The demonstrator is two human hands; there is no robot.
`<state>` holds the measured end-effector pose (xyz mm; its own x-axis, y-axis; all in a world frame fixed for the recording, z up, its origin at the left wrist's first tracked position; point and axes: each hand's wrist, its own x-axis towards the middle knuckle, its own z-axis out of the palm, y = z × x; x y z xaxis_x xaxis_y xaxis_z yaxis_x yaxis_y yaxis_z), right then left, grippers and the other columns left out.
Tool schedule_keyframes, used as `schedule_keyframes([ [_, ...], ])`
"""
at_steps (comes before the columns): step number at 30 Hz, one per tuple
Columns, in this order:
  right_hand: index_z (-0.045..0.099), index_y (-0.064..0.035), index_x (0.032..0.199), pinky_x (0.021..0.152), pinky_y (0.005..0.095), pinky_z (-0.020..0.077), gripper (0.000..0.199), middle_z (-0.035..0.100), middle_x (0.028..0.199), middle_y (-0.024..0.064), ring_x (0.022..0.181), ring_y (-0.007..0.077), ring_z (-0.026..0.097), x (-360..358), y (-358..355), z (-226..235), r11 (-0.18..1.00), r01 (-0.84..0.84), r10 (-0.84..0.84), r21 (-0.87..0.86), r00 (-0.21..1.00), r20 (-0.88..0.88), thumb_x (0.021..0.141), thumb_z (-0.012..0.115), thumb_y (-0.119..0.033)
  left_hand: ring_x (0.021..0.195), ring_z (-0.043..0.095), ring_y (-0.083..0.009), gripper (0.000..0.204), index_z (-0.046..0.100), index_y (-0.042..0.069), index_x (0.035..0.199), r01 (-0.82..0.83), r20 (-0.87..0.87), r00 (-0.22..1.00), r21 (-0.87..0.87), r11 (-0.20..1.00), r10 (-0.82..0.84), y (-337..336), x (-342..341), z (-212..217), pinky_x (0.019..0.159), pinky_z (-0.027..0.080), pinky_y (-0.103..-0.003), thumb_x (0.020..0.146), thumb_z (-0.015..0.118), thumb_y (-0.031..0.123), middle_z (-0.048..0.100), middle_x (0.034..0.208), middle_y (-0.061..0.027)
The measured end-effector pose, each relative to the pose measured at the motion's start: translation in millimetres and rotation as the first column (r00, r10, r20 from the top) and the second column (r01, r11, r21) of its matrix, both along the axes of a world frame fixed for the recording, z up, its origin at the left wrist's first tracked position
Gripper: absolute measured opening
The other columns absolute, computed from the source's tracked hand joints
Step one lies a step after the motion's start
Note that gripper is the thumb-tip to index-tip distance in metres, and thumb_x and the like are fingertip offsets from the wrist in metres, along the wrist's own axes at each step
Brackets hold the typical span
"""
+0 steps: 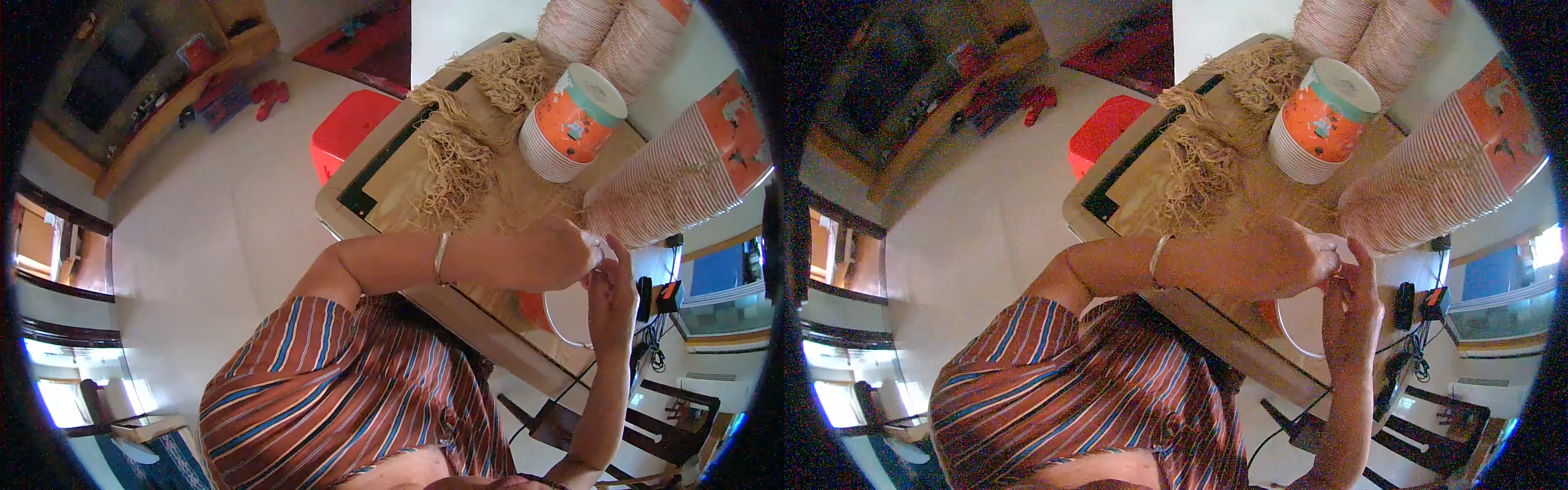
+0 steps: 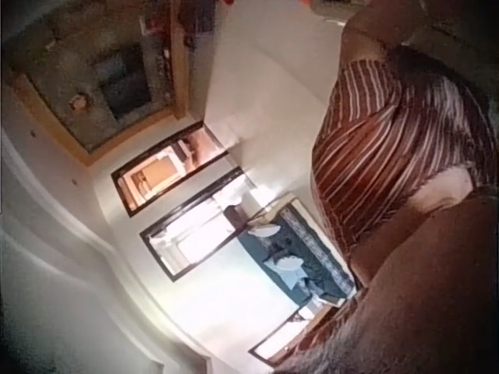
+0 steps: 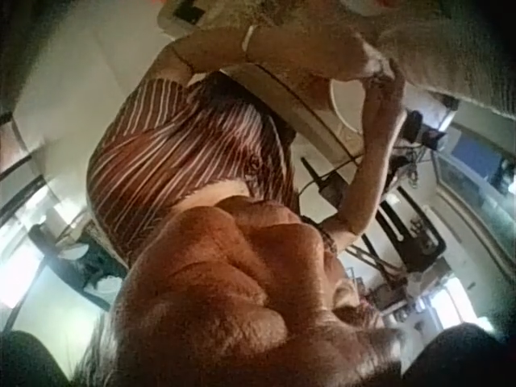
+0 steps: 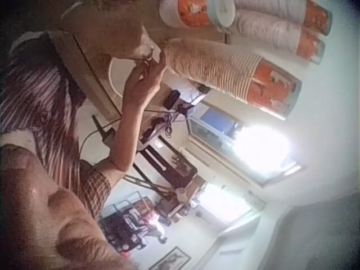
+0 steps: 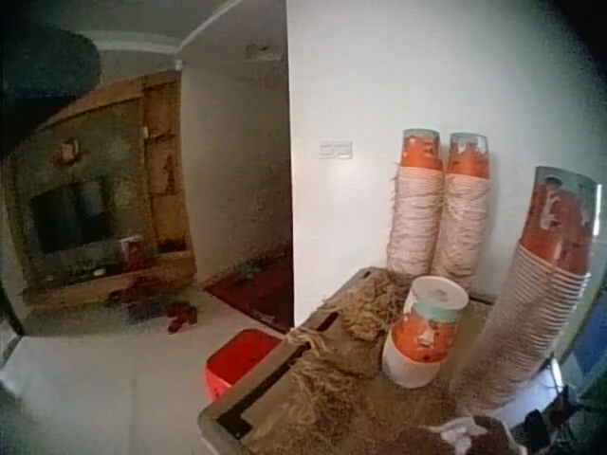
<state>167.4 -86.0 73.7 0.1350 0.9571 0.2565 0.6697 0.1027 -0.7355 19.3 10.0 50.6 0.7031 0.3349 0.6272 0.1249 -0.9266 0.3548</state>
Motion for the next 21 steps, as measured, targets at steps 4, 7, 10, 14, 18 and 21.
schedule_keyframes([
  [4, 0.046, -0.0102, 0.132, 0.071, 0.0316, 0.0514, 0.044, 0.065, 0.083, 0.0092, 0.076, 0.0169, 0.063, -7, 4, 8, 0.995, 0.019, -0.014, -0.097, 0.999, 0.047, 0.09, 0.053, 0.0, 0.076, 0.068, -0.0293, 0.019, 0.064, 0.001, 0.09, -0.042, -0.084, 0.996, 0.02, 0.999, 0.043, 6, -8, 1, 0.061, 0.054, -0.039, 0.081, 0.059, 0.018, 0.065, 0.087, -0.0157],
  [7, 0.052, -0.0092, 0.123, 0.066, 0.0308, 0.05, 0.034, 0.064, 0.079, 0.0076, 0.073, 0.0143, 0.06, -9, 2, 11, 0.987, 0.085, -0.056, -0.137, 0.977, 0.203, 0.09, 0.056, -0.003, 0.079, 0.066, -0.0319, 0.02, 0.064, 0.001, 0.092, -0.011, -0.029, 1.0, -0.059, 0.998, 0.009, 10, -11, -4, 0.067, 0.053, -0.042, 0.085, 0.058, 0.018, 0.065, 0.09, -0.0155],
  [10, 0.058, -0.0064, 0.107, 0.062, 0.0294, 0.0486, 0.016, 0.062, 0.075, 0.0071, 0.068, 0.012, 0.058, -3, 0, 8, 0.995, 0.078, -0.056, -0.069, 0.96, 0.274, 0.09, 0.059, -0.006, 0.083, 0.065, -0.0329, 0.019, 0.065, 0.001, 0.094, 0.094, 0.069, 0.994, -0.156, 0.983, -0.084, 18, -15, -11, 0.072, 0.052, -0.043, 0.088, 0.057, 0.018, 0.064, 0.092, -0.0146],
  [14, 0.062, -0.0025, 0.089, 0.059, 0.0277, 0.0475, 0.006, 0.062, 0.073, 0.008, 0.063, 0.0103, 0.056, 1, -1, 4, 0.99, 0.108, -0.094, -0.088, 0.985, 0.146, 0.09, 0.061, -0.008, 0.085, 0.064, -0.031, 0.02, 0.066, 0.003, 0.094, 0.198, 0.127, 0.978, -0.281, 0.939, -0.168, 26, -20, -14, 0.075, 0.051, -0.04, 0.087, 0.06, 0.02, 0.065, 0.091, -0.0121],
  [18, 0.062, -0.0014, 0.089, 0.058, 0.027, 0.0468, 0.006, 0.065, 0.079, 0.0089, 0.062, 0.0097, 0.055, 10, -3, 1, 0.999, 0.035, -0.032, -0.023, 0.989, 0.148, 0.09, 0.06, -0.007, 0.086, 0.065, -0.0306, 0.018, 0.066, 0.003, 0.094, 0.234, 0.087, 0.972, -0.244, 0.941, -0.219, 30, -17, -12, 0.075, 0.052, -0.04, 0.087, 0.06, 0.019, 0.065, 0.091, -0.0123],
  [21, 0.062, -0.0027, 0.098, 0.057, 0.0257, 0.0462, 0.009, 0.066, 0.085, 0.0082, 0.061, 0.0084, 0.054, 13, -1, 1, 0.997, -0.016, 0.035, -0.077, 0.967, 0.254, 0.09, 0.06, -0.005, 0.087, 0.065, -0.0306, 0.018, 0.064, 0.002, 0.098, 0.152, -0.036, 0.987, -0.097, 0.984, -0.156, 21, -18, -6, 0.073, 0.053, -0.041, 0.087, 0.059, 0.016, 0.065, 0.091, -0.0133],
])
